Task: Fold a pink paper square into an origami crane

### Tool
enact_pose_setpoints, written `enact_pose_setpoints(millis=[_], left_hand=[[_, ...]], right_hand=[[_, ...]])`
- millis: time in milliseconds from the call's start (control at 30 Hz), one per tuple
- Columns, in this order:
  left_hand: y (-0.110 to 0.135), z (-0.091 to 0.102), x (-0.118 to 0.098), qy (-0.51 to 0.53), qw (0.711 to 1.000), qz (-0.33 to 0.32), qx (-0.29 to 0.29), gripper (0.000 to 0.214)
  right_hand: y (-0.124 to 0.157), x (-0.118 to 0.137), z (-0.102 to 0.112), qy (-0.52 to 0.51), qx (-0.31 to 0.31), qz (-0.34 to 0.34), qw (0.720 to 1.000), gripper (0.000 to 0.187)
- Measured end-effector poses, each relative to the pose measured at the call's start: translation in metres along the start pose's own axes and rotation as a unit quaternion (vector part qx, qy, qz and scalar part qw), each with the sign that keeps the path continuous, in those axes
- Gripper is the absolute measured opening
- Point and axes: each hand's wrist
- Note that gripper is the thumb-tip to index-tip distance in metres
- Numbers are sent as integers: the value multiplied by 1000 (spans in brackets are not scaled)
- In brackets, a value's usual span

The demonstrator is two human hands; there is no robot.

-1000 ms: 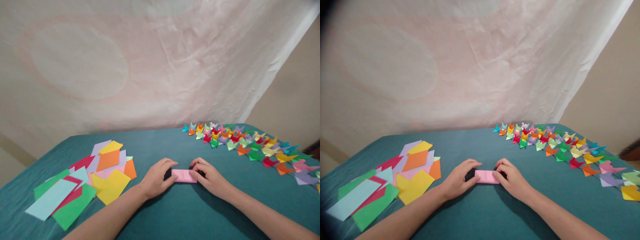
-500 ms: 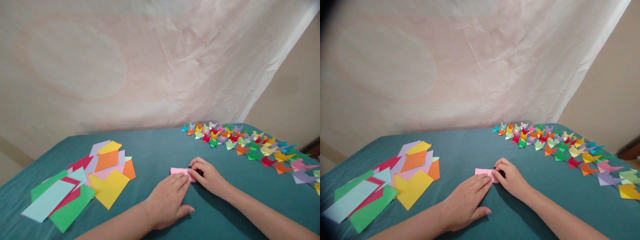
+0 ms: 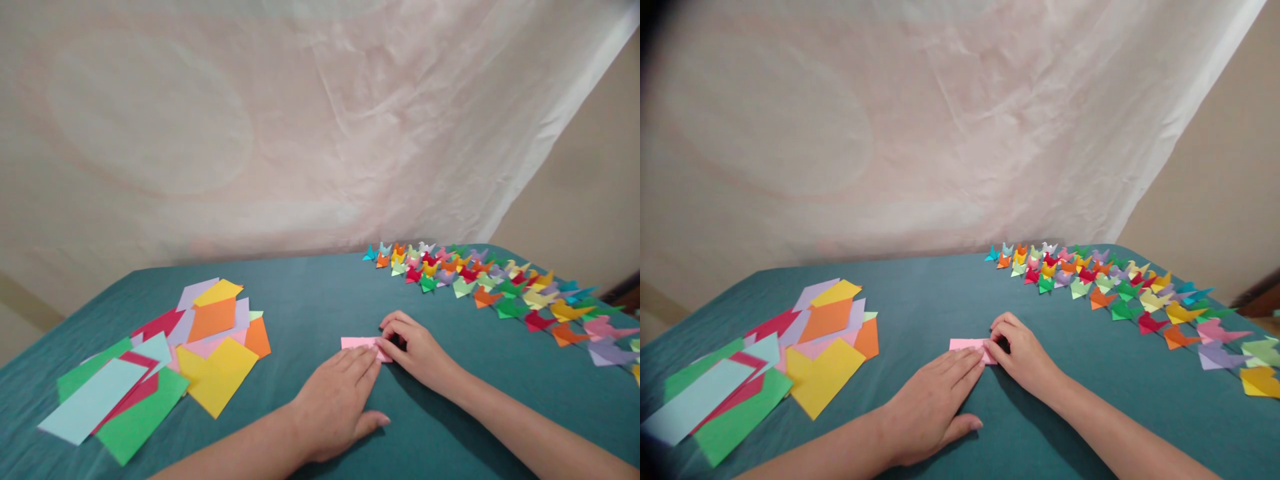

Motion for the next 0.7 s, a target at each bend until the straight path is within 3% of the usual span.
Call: enact_pose_setpoints(millis=[333,700], left_hand=[[1,-4,1,-3,1000,0,1,62],[1,-7,2,4,1000,6,-17,60]], right_hand=[[0,-1,-2,10,1,-2,1000,4],[1,3,1,5,14,15,1000,9]])
Point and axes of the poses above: each hand's wrist, its own y-axis away from the middle knuckle, its own z-axis out of the back of the hand, x = y × z
